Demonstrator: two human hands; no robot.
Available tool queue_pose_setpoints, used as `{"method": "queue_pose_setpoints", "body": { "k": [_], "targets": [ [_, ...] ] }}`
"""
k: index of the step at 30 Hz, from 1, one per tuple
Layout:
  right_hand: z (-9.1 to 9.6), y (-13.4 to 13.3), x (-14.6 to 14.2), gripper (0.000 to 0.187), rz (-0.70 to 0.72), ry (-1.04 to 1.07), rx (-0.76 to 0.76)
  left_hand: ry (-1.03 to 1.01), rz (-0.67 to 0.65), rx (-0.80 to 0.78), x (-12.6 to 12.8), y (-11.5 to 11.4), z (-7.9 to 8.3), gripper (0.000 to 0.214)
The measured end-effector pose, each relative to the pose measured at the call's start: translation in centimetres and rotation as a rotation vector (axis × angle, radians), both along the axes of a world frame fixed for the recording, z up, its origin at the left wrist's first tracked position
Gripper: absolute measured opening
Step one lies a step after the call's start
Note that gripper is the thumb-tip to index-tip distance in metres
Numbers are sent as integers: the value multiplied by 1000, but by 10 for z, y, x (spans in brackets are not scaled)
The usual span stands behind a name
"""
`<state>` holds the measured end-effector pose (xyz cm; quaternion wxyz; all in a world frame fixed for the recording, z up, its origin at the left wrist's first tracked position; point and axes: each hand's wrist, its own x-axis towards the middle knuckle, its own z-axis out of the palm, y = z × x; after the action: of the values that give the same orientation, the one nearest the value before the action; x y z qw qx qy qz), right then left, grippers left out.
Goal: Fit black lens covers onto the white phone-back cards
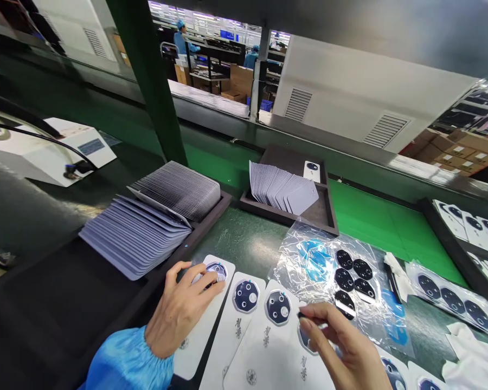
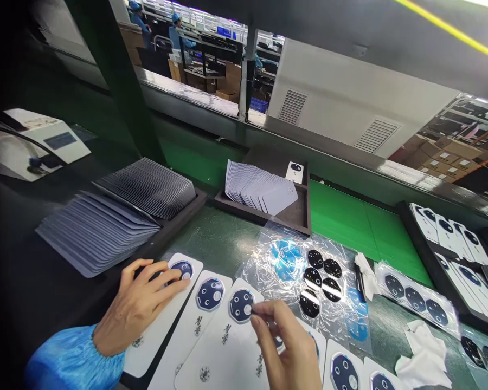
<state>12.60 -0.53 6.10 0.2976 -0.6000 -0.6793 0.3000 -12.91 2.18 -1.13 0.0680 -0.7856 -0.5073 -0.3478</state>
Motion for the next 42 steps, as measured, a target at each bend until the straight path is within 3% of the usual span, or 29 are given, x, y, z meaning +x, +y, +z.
{"method": "queue_pose_setpoints", "body": {
  "k": [5,7,10,13,17,20,24,28,31,34,38,42],
  "targets": [
    [27,70,-40,11,159,-529,-26,-9,-33,2,-1,2,1,50],
    [26,98,-57,8,201,-728,-57,-24,-31,16,0,3,3,51],
    [12,127,-77,17,228,-842,-34,-28,-19,29,1,5,4,50],
    [-4,133,-89,28,265,-942,25,-46,20,30,1,7,3,46],
    [-13,119,-93,38,372,-1023,92,-21,-1,-38,-5,8,-1,25],
    [-9,108,-87,46,407,-1046,90,9,-12,-126,-11,8,-6,24],
    [4,104,-82,36,355,-1060,36,22,-27,-254,-18,5,-12,55],
    [13,97,-96,31,347,-868,-61,-37,9,-363,-21,0,-20,76],
    [7,91,-112,29,418,-776,-121,-54,25,-377,-20,-3,-26,88],
    [-6,90,-125,29,397,-738,-134,-67,33,-339,-18,-6,-31,91],
    [-22,96,-130,24,347,-662,-133,-108,35,-309,-15,-7,-35,89],
    [-22,103,-129,13,350,-487,-156,-264,84,-394,-14,-7,-33,80]
  ]
}}
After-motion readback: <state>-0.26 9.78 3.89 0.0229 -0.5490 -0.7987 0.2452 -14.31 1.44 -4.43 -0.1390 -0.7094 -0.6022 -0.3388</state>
